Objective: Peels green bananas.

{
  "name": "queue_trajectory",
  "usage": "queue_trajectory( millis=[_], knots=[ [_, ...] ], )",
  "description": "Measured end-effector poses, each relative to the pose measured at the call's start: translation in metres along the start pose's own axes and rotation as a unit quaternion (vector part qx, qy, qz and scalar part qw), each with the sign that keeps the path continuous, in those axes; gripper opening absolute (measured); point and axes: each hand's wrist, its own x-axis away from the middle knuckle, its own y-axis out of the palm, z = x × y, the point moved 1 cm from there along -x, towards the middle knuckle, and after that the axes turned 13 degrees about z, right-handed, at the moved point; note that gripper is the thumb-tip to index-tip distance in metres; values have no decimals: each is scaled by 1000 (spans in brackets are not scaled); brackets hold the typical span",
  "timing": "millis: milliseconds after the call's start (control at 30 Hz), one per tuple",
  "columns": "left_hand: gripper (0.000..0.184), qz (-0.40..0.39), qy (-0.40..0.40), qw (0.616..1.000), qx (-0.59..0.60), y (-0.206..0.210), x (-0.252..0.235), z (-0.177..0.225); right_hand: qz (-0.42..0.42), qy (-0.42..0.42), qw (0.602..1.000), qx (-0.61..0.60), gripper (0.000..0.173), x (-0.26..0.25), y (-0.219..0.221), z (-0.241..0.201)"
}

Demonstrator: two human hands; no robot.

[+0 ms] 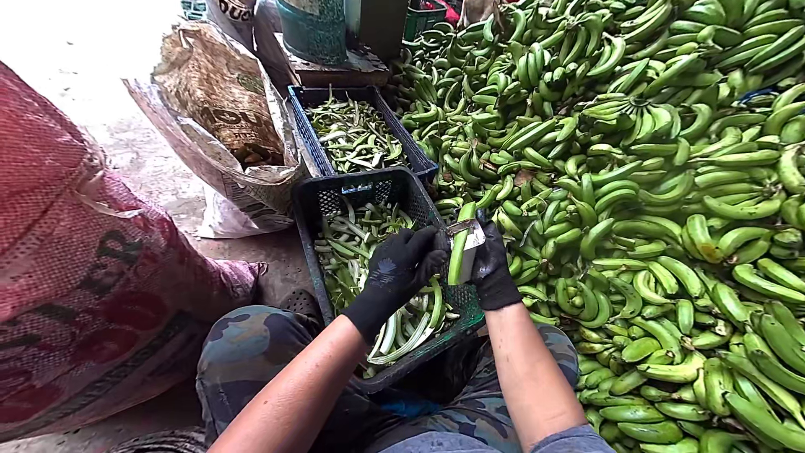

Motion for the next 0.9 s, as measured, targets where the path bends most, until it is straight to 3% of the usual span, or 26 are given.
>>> queue_trajectory(
  millis=[167,267,333,633,767,833,900],
  knots=[
    [51,1,-7,1000,0,1,-5,-4,-22,0,987,158,44,-3,-5,-1],
    [51,-7,-94,995,42,-5,-18,-11,-115,-97,917,370,48,1,-13,-5],
    [48,-19,-151,987,58,-9,-24,-15,-137,-103,885,434,48,6,-9,-8],
    [57,-41,-204,977,40,19,-28,-23,-132,-140,873,449,48,-2,-8,-6],
    [62,-30,-372,925,63,11,-26,-45,-146,-150,860,466,84,-9,-32,8],
    [60,-19,-389,919,54,2,-34,-57,-130,-148,867,458,68,-15,-39,10],
    [57,-47,-360,930,52,-10,-45,-52,-86,-121,903,403,53,-25,-43,11]
  ],
)
